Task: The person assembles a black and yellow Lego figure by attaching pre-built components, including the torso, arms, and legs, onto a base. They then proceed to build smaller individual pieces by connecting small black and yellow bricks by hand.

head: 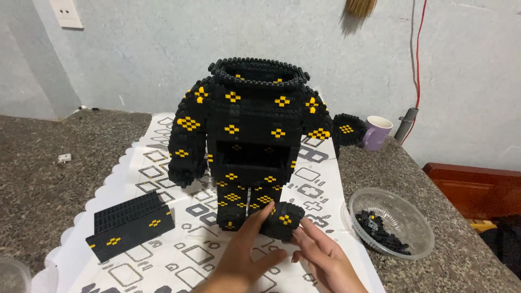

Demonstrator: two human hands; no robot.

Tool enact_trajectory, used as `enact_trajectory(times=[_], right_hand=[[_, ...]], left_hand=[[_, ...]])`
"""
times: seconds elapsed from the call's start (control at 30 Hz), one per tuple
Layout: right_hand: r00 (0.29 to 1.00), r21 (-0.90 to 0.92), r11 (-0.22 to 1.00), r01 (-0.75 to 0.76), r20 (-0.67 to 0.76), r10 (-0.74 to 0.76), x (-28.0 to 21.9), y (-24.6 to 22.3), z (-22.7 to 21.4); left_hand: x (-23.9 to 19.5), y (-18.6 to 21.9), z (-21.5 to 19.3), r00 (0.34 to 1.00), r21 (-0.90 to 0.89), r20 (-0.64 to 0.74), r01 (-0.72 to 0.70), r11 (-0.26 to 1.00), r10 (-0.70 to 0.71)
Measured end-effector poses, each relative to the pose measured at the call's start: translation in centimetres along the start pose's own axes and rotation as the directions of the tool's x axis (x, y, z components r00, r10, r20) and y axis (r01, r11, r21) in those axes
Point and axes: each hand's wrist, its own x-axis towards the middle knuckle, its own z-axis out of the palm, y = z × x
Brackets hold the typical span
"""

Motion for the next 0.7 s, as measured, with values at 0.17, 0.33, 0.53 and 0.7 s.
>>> enact_trajectory(times=[0.17,0.33,0.53,0.7], right_hand=[[0.978,-0.001,0.991,0.131,0.165,-0.129,2.5,2.6,-3.8],[0.856,0.077,0.956,0.285,0.427,-0.290,1.3,1.5,-1.8],[0.909,-0.148,0.941,0.305,0.341,-0.241,-1.8,-1.0,1.6],[0.854,-0.162,0.864,0.476,0.322,-0.409,-1.9,-0.9,1.4]], left_hand=[[0.0,0.9,-0.3,0.997,-0.002,-0.068,-0.049,0.999,0.049],[-0.2,1.1,-0.3,0.977,0.031,-0.114,-0.176,0.984,0.178],[-1.0,2.5,-0.3,0.935,0.038,-0.089,-0.341,0.939,0.343],[-1.0,2.3,-0.3,0.942,0.042,-0.028,-0.334,0.942,0.335]])
